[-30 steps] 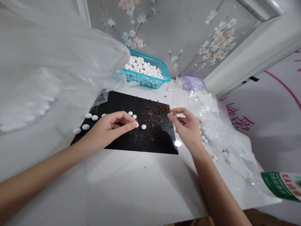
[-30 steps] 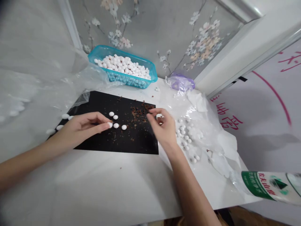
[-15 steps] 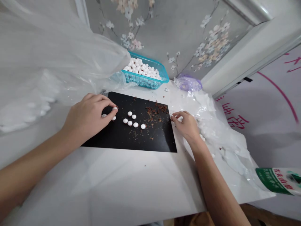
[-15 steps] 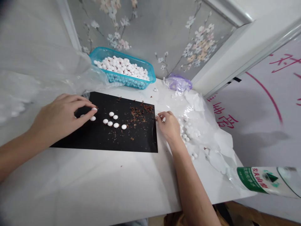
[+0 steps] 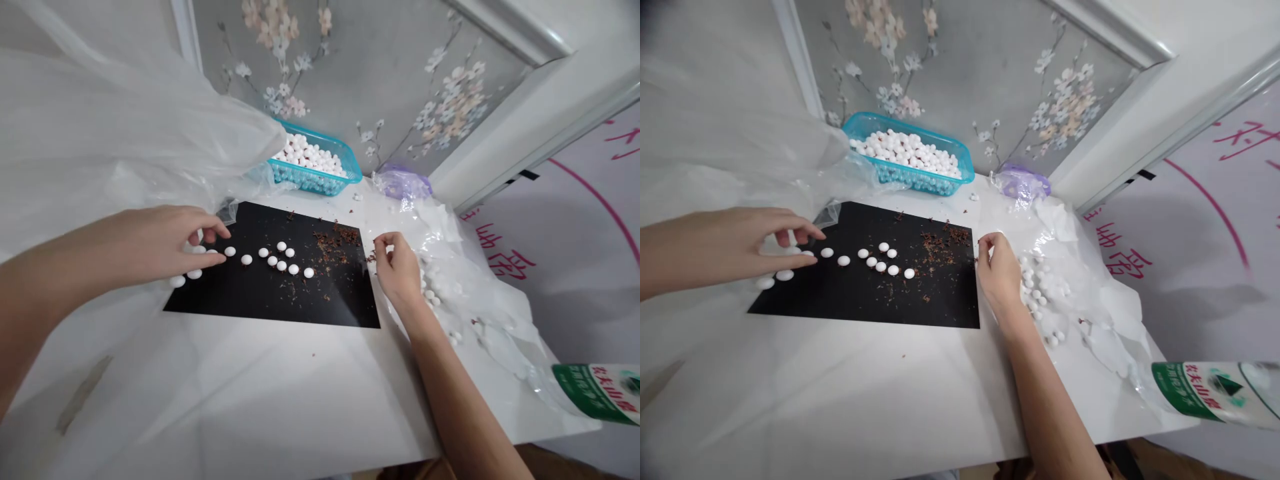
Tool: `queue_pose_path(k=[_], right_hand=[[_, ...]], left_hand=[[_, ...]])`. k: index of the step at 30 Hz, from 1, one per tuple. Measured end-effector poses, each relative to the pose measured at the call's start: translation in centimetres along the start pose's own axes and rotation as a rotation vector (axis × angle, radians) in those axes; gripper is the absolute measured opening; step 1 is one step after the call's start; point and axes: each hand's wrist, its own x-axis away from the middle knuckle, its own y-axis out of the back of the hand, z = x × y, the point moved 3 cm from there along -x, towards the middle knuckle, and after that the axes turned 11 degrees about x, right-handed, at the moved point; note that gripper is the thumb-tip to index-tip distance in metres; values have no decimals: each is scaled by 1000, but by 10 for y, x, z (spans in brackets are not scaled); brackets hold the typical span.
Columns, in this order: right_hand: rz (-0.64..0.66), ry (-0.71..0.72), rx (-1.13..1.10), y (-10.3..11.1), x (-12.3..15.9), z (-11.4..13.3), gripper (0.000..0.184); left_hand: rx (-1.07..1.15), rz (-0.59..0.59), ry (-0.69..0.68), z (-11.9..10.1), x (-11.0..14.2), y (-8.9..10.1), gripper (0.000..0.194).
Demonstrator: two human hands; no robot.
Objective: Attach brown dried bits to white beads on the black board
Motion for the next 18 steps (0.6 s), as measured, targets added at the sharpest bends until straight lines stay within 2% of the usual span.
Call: queue_pose_path(k=[2, 7, 11, 13, 15, 18], right_hand=[[-16, 16, -23, 0, 2, 3, 19], [-71, 61, -65, 2, 5, 10, 18], [-69, 134, -141, 2, 13, 23, 14], [-32, 191, -233, 1, 21, 35, 13], [28, 261, -361, -1, 33, 51, 11], [141, 326, -556, -1, 51, 71, 7]], left_hand=[[-3, 40, 12, 2, 2, -1, 36], [16, 5, -92, -5, 1, -9, 30], [92, -84, -113, -12, -3, -12, 30], [229, -130, -182, -19, -3, -17, 30], [431, -121, -292, -28, -1, -27, 31], [693, 15, -352, -43, 3, -50, 31]])
